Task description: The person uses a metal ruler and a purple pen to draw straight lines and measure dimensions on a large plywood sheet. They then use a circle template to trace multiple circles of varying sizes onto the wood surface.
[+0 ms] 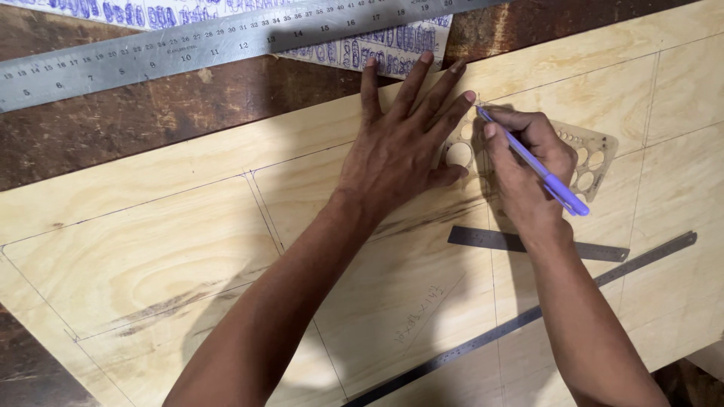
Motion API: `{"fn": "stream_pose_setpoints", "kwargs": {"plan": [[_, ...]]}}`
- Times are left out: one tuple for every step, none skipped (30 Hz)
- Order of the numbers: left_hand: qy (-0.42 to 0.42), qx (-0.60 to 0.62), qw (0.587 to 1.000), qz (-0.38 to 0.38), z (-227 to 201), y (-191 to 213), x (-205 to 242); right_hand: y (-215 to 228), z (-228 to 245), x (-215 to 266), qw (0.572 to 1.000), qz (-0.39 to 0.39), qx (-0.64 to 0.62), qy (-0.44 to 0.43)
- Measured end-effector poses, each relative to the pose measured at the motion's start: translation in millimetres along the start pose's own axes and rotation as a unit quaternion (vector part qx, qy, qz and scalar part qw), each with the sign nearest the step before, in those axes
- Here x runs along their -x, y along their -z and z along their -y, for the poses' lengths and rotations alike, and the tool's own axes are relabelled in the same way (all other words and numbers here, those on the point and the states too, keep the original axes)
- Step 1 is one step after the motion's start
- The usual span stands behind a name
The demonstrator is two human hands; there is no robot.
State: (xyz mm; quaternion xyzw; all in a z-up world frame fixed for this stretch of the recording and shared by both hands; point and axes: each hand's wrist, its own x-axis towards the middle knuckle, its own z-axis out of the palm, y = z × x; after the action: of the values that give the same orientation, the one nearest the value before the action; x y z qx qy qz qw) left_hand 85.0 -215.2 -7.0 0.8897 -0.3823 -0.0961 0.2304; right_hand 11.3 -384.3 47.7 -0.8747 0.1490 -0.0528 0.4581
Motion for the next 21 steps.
{"fn": "stream_pose_setpoints", "kwargs": {"plan": [[0.001, -0.002, 1.000, -0.003, 0, -1, 0, 0, 0, 0, 1.000, 0.004, 0.021, 0.011], [0.001, -0.003, 1.000, -0.005, -1, -2, 0, 1, 0, -1, 1.000, 0.000, 0.025, 0.002], [0.000, 0.002, 1.000, -0.007, 0, -3, 1, 2, -2, 0, 1.000, -0.003, 0.030, -0.009], [-0.001, 0.006, 1.000, -0.008, 2, -5, 2, 4, -5, 2, 0.999, -0.006, 0.035, -0.021], [-0.003, 0.010, 1.000, -0.011, 3, -6, 1, 5, -10, 3, 0.999, -0.009, 0.041, -0.029], [-0.004, 0.022, 1.000, -0.014, 1, -7, 1, 6, -15, 5, 0.998, -0.011, 0.046, -0.038], [-0.003, 0.030, 0.999, -0.021, 0, -7, 0, 5, -22, 4, 0.998, -0.012, 0.049, -0.040], [-0.002, 0.038, 0.999, -0.028, 1, -7, -1, 6, -30, 5, 1.000, -0.020, 0.004, -0.011], [-0.008, 0.033, 0.999, -0.033, 0, -10, 0, 15, -38, 9, 0.999, -0.025, -0.038, 0.012], [-0.015, 0.027, 0.999, -0.038, 1, -13, 0, 28, -47, 14, 0.996, -0.029, -0.081, 0.034], [-0.022, 0.016, 0.999, -0.044, 4, -15, 1, 42, -53, 21, 0.993, -0.057, -0.095, 0.042], [-0.021, 0.015, 0.998, -0.060, 6, -16, 5, 57, -59, 30, 0.989, -0.084, -0.108, 0.050], [-0.031, 0.014, 0.996, -0.077, 6, -18, 5, 72, -65, 39, 0.987, -0.106, -0.117, 0.036], [-0.041, 0.013, 0.995, -0.095, 6, -19, 4, 88, -72, 48, 0.983, -0.128, -0.127, 0.022], [-0.045, -0.001, 0.992, -0.121, 6, -22, 2, 106, -81, 57, 0.980, -0.142, -0.136, 0.006], [-0.050, -0.015, 0.988, -0.147, 7, -24, -2, 121, -94, 58, 0.980, -0.146, -0.137, 0.012], [-0.049, -0.026, 0.985, -0.165, 1, -30, 6, 132, -110, 60, 0.980, -0.144, -0.139, 0.010], [-0.020, -0.017, 0.984, -0.175, -15, -38, 13, 144, -124, 66, 0.980, -0.142, -0.141, 0.007], [0.005, -0.019, 0.980, -0.198, -31, -42, 5, 157, -135, 65, 0.987, -0.127, -0.085, 0.040], [0.030, -0.019, 0.974, -0.222, -43, -42, -2, 170, -143, 63, 0.991, -0.113, -0.028, 0.072], [0.041, -0.025, 0.972, -0.230, -46, -38, -7, 174, -150, 49, 0.989, -0.099, 0.023, 0.110]]}}
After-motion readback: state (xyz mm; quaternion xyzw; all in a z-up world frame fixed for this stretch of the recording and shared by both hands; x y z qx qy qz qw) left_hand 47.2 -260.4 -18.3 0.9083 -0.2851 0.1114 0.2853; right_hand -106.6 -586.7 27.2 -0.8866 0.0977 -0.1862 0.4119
